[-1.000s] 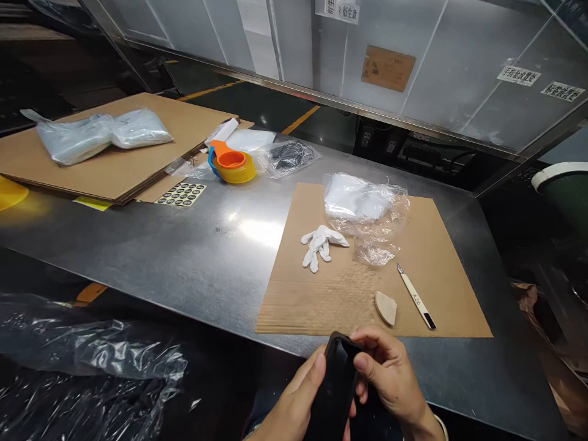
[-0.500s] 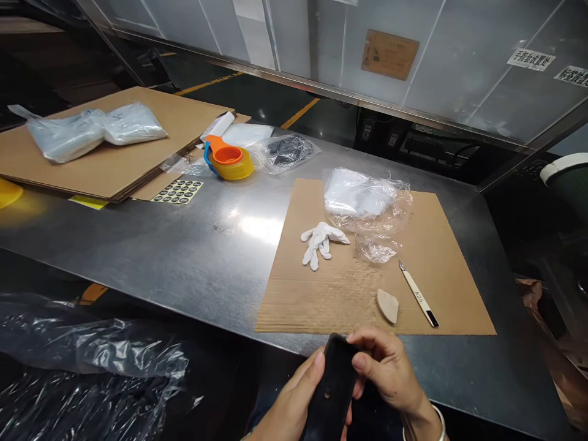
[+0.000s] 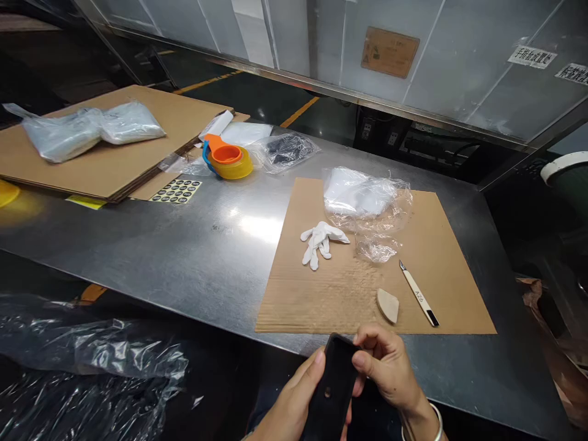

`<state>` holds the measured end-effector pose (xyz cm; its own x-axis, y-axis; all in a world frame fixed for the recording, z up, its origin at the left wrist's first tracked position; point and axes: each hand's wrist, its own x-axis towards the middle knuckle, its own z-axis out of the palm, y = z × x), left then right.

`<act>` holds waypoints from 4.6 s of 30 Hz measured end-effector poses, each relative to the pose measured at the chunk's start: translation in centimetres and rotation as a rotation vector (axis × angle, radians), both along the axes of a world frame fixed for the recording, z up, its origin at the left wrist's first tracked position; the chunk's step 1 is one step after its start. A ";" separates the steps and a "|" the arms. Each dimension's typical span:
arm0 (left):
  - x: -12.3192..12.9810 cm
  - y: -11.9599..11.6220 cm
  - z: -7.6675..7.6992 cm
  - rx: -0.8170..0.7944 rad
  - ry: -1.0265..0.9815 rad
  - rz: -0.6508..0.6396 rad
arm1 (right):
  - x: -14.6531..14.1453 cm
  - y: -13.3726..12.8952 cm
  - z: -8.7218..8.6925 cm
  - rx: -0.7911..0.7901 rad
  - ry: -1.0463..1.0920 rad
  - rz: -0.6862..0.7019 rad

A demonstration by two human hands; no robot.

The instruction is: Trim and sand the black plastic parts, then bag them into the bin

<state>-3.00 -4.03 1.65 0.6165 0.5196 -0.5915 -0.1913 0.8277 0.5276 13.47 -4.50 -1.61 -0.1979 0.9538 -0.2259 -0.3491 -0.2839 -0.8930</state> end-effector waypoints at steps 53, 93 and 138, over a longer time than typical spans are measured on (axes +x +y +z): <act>-0.1 3.5 0.2 -0.226 -0.032 0.808 | -1.0 -3.3 5.1 0.938 -1.745 0.201; 0.1 2.7 -0.3 -0.163 -0.070 0.795 | -1.3 -3.8 4.8 0.968 -1.820 0.207; 0.3 2.3 -1.0 -0.234 0.022 0.636 | -2.7 -1.0 2.8 -0.021 -0.762 0.325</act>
<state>-2.75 -1.70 0.61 0.2197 0.6336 -0.7418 -0.6699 0.6508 0.3574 10.82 -5.53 1.22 -0.2482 0.8698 -0.4264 0.4522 -0.2853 -0.8451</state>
